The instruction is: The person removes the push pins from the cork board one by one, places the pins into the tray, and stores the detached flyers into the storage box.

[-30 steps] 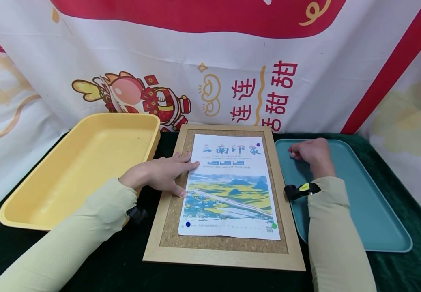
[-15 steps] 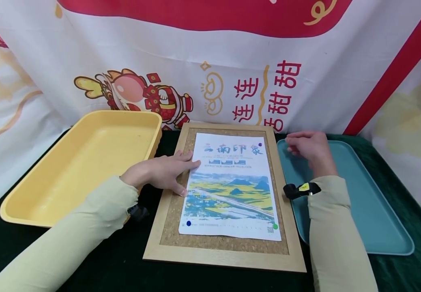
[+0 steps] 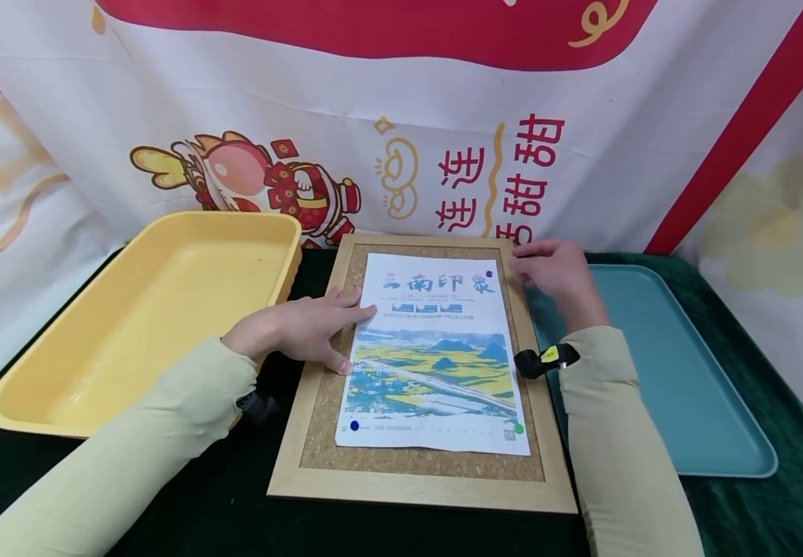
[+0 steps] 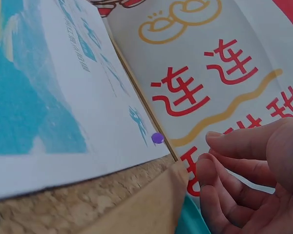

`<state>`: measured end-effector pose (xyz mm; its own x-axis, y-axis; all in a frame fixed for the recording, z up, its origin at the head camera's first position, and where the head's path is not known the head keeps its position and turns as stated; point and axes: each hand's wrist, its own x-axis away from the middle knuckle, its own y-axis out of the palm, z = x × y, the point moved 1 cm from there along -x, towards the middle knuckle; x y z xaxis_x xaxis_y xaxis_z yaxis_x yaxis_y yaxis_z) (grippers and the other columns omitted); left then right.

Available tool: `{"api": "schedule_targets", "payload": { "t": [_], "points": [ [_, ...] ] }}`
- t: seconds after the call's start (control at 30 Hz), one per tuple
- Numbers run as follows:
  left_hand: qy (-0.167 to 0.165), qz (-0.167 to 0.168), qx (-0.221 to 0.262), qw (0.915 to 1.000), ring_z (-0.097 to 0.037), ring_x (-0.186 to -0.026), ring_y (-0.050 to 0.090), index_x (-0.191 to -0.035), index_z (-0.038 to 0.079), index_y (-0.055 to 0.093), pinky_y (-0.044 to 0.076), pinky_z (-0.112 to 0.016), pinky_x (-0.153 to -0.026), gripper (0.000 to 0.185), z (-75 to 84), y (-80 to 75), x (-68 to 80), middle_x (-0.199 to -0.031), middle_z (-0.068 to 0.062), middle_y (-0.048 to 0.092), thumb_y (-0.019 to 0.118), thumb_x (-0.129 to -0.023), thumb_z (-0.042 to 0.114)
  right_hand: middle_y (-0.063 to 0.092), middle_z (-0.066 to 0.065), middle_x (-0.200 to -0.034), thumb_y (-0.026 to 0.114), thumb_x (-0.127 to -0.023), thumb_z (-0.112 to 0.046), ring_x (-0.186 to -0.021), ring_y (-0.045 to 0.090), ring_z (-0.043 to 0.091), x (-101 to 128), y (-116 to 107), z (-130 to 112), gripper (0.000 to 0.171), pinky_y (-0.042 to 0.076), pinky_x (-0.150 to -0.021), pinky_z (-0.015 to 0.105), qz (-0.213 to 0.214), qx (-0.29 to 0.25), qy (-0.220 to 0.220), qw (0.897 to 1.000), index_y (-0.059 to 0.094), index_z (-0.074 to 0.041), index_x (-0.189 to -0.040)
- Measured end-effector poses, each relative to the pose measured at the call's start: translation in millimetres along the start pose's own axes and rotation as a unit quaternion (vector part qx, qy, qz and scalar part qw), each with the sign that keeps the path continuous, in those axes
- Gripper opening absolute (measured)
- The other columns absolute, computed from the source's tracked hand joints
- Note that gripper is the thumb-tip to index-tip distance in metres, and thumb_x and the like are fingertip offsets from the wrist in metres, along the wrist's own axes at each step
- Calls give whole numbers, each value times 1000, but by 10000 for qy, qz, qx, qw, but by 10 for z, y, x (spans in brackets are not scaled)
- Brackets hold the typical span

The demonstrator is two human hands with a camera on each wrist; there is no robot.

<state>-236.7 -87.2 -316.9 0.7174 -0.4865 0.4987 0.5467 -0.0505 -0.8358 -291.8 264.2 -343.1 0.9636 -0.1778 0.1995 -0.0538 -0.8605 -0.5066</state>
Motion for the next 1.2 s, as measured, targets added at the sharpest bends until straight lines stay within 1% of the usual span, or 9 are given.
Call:
{"api": "schedule_targets", "payload": {
  "t": [0.17,0.33,0.53,0.7,0.83,0.97,1.2],
  "points": [
    [-18,-8,47,10000,-41,-167,-5,-172,25,18,10,-61,-134,93,0,-4,16,-181,-11,-3,74,-100,42,56,16,-153,70,-104,-32,-126,59,31,9,63,-42,49,50,-110,45,-30,-33,18,10000,64,-11,-148],
    [-23,10,86,10000,-41,-167,-5,-172,25,19,9,-61,-134,92,0,-5,8,-181,-11,-2,74,-100,41,60,16,-146,71,-104,-31,-120,63,31,6,123,-62,48,51,-106,43,-132,-23,1,9999,64,-10,-147],
    [0,4,127,9999,-41,-167,-6,-172,25,19,9,-60,-134,92,4,-5,-1,-181,-10,-3,74,-100,41,61,17,-145,72,-104,-28,-120,62,32,-15,183,-68,47,51,-105,43,-232,180,11,9996,64,-9,-146],
    [-6,11,30,10000,-42,-167,-4,-172,25,19,10,-60,-134,92,-1,-8,11,-181,-11,-2,74,-100,42,59,18,-146,73,-102,-28,-121,58,33,-20,227,-74,48,49,-104,44,-283,334,52,9990,64,-9,-145],
    [-3,21,-44,10000,-43,-166,-4,-172,26,18,12,-61,-133,92,-6,-11,19,-181,-11,-1,73,-100,42,57,19,-148,73,-102,-28,-127,53,35,-32,248,-67,46,44,-109,50,-285,391,29,9988,66,-10,-144],
    [37,3,-41,10000,-43,-166,-5,-172,26,18,12,-62,-133,92,-11,-7,13,-181,-11,-2,73,-100,42,57,19,-149,73,-102,-27,-133,48,37,-51,263,-51,43,41,-113,55,-199,453,-7,9988,69,-10,-142],
    [55,-24,-6,10000,-43,-166,-6,-172,26,17,11,-61,-133,92,-10,-8,2,-181,-11,-3,72,-101,41,53,21,-152,76,-100,-28,-138,42,40,-71,280,-23,41,40,-114,59,-48,666,-130,9977,73,-9,-136]
  ]
}}
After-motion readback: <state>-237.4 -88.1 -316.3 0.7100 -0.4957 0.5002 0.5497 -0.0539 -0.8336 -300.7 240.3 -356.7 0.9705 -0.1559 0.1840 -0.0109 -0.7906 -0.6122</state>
